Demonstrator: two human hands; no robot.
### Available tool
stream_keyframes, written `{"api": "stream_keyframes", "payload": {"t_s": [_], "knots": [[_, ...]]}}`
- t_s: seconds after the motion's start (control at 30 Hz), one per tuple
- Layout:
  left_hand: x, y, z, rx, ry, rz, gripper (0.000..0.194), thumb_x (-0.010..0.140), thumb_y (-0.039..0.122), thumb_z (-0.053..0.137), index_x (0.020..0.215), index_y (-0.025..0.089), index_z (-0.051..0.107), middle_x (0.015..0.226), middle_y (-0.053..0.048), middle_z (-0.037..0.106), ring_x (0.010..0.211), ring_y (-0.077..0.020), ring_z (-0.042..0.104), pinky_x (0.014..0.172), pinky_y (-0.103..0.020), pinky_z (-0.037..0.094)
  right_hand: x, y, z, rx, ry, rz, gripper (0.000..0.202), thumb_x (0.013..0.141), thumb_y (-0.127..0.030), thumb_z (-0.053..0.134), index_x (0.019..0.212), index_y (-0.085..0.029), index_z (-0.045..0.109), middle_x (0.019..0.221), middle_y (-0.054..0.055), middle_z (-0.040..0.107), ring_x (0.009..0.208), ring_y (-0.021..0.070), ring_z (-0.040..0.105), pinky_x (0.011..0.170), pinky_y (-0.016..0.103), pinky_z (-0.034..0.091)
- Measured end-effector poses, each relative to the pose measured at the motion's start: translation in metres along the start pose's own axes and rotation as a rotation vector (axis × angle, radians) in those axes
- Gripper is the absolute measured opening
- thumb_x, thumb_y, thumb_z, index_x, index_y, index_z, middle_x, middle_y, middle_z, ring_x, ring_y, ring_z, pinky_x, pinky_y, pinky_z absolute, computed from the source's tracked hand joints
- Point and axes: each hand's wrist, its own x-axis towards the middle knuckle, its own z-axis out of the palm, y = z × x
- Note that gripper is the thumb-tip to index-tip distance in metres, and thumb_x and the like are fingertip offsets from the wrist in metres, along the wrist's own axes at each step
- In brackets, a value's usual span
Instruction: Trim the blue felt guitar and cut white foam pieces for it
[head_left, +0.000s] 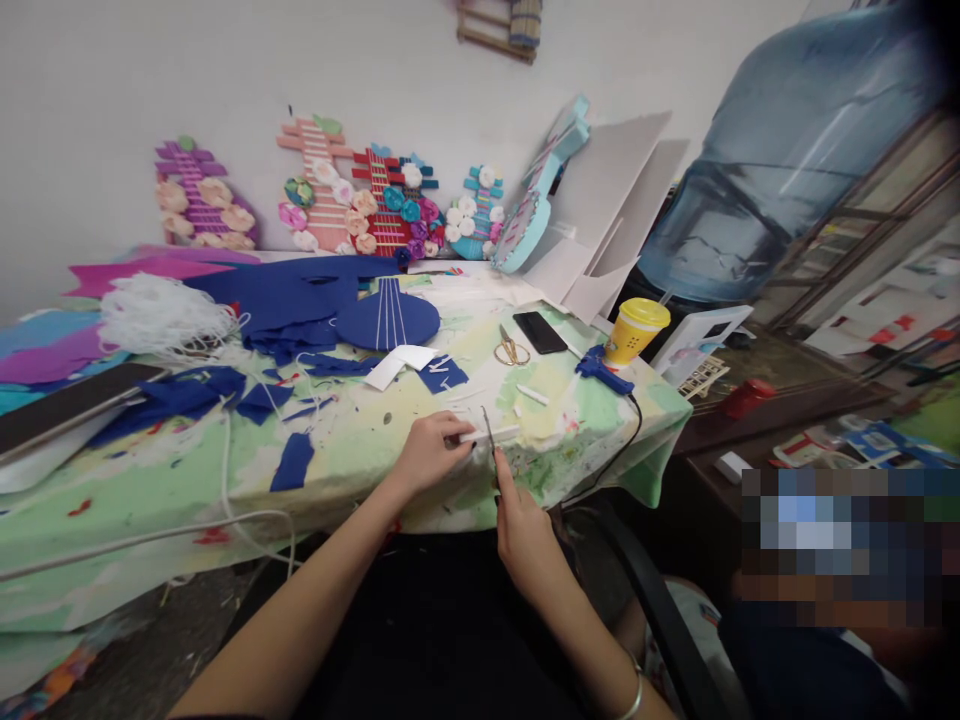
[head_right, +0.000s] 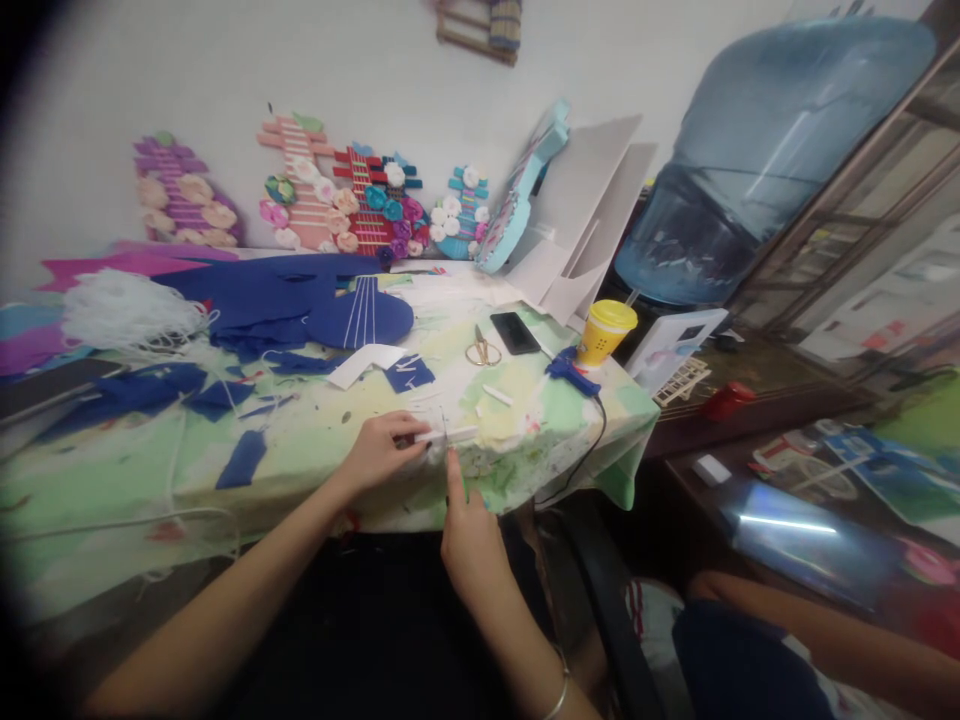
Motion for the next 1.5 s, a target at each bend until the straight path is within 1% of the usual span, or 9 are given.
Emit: {"api": "stream_keyframes", "payload": {"t_s": [0.1, 0.2, 0.4, 0.57, 0.7, 0.83, 1.0, 1.33, 1.5], "knots": [[0.000, 0.002, 0.002, 0.006, 0.008, 0.011, 0.017, 0.071, 0.014, 0.057, 0.081, 0.016, 0.071, 0.080, -0.004, 0.067, 0.068, -0.0130, 0.058, 0.066, -0.024, 0.044, -0.001, -0.001, 0.000, 0.016, 0.015, -0.010, 0.068, 0.083, -0.003, 0.033, 0.146, -0.017, 0.009, 0.097, 0.016, 0.060, 0.089, 0.0223, 0.059, 0.077, 0.035, 0.048], [0.001, 0.003, 0.005, 0.032, 0.012, 0.046, 0.012, 0.070, 0.015, 0.059, 0.078, 0.016, 0.067, 0.077, -0.004, 0.065, 0.069, -0.0139, 0.056, 0.066, -0.025, 0.043, -0.002, -0.001, 0.001, 0.038, 0.047, -0.016, 0.067, 0.083, -0.002, 0.032, 0.146, -0.016, 0.012, 0.096, 0.016, 0.060, 0.089, 0.0229, 0.060, 0.076, 0.035, 0.048], [0.003, 0.002, 0.007, 0.007, -0.008, 0.055, 0.010, 0.077, 0.021, 0.056, 0.077, 0.015, 0.064, 0.074, -0.004, 0.062, 0.067, -0.0135, 0.053, 0.065, -0.025, 0.041, -0.001, 0.001, 0.005, 0.096, 0.117, -0.070, 0.065, 0.083, -0.004, 0.031, 0.145, -0.014, 0.015, 0.094, 0.016, 0.061, 0.086, 0.0232, 0.060, 0.075, 0.036, 0.049], [0.004, 0.002, 0.006, -0.017, -0.017, 0.035, 0.009, 0.076, 0.021, 0.058, 0.077, 0.015, 0.065, 0.074, -0.003, 0.062, 0.065, -0.0127, 0.052, 0.063, -0.024, 0.040, 0.002, 0.001, 0.004, 0.085, 0.107, -0.067, 0.067, 0.082, -0.005, 0.031, 0.146, -0.015, 0.012, 0.090, 0.014, 0.061, 0.079, 0.0221, 0.059, 0.071, 0.036, 0.049], [0.005, 0.002, 0.005, -0.024, -0.032, 0.036, 0.010, 0.076, 0.022, 0.059, 0.078, 0.015, 0.066, 0.074, -0.003, 0.062, 0.065, -0.0124, 0.052, 0.063, -0.024, 0.040, 0.005, 0.002, 0.001, 0.081, 0.118, -0.083, 0.068, 0.081, -0.005, 0.033, 0.146, -0.016, 0.013, 0.091, 0.014, 0.061, 0.079, 0.0210, 0.059, 0.072, 0.034, 0.048], [0.004, 0.002, 0.006, -0.011, -0.028, 0.040, 0.010, 0.077, 0.022, 0.058, 0.079, 0.015, 0.065, 0.075, -0.004, 0.063, 0.066, -0.0128, 0.052, 0.064, -0.025, 0.040, 0.008, 0.002, -0.003, 0.066, 0.099, -0.082, 0.069, 0.081, -0.005, 0.032, 0.146, -0.017, 0.011, 0.086, 0.012, 0.061, 0.075, 0.0201, 0.058, 0.070, 0.033, 0.048], [0.003, 0.003, 0.007, 0.017, -0.002, 0.022, 0.010, 0.077, 0.022, 0.058, 0.077, 0.015, 0.065, 0.074, -0.004, 0.064, 0.067, -0.0137, 0.053, 0.064, -0.025, 0.041, 0.007, 0.002, -0.006, 0.003, 0.057, -0.057, 0.069, 0.082, -0.005, 0.032, 0.146, -0.019, 0.012, 0.086, 0.012, 0.061, 0.075, 0.0206, 0.059, 0.068, 0.032, 0.048], [0.003, 0.001, 0.009, 0.032, 0.007, 0.024, 0.010, 0.077, 0.022, 0.057, 0.078, 0.016, 0.065, 0.075, -0.004, 0.064, 0.068, -0.0141, 0.054, 0.065, -0.026, 0.041, 0.000, 0.001, 0.002, -0.011, 0.058, -0.036, 0.068, 0.082, -0.003, 0.032, 0.146, -0.017, 0.012, 0.094, 0.015, 0.060, 0.085, 0.0227, 0.060, 0.075, 0.035, 0.048], [0.003, 0.003, 0.008, 0.043, 0.004, 0.027, 0.009, 0.077, 0.021, 0.057, 0.077, 0.016, 0.065, 0.074, -0.004, 0.063, 0.068, -0.0140, 0.053, 0.064, -0.026, 0.041, -0.003, -0.001, -0.002, -0.012, -0.008, 0.002, 0.068, 0.084, -0.004, 0.032, 0.146, -0.020, 0.009, 0.090, 0.014, 0.060, 0.082, 0.0224, 0.060, 0.074, 0.035, 0.048]]}}
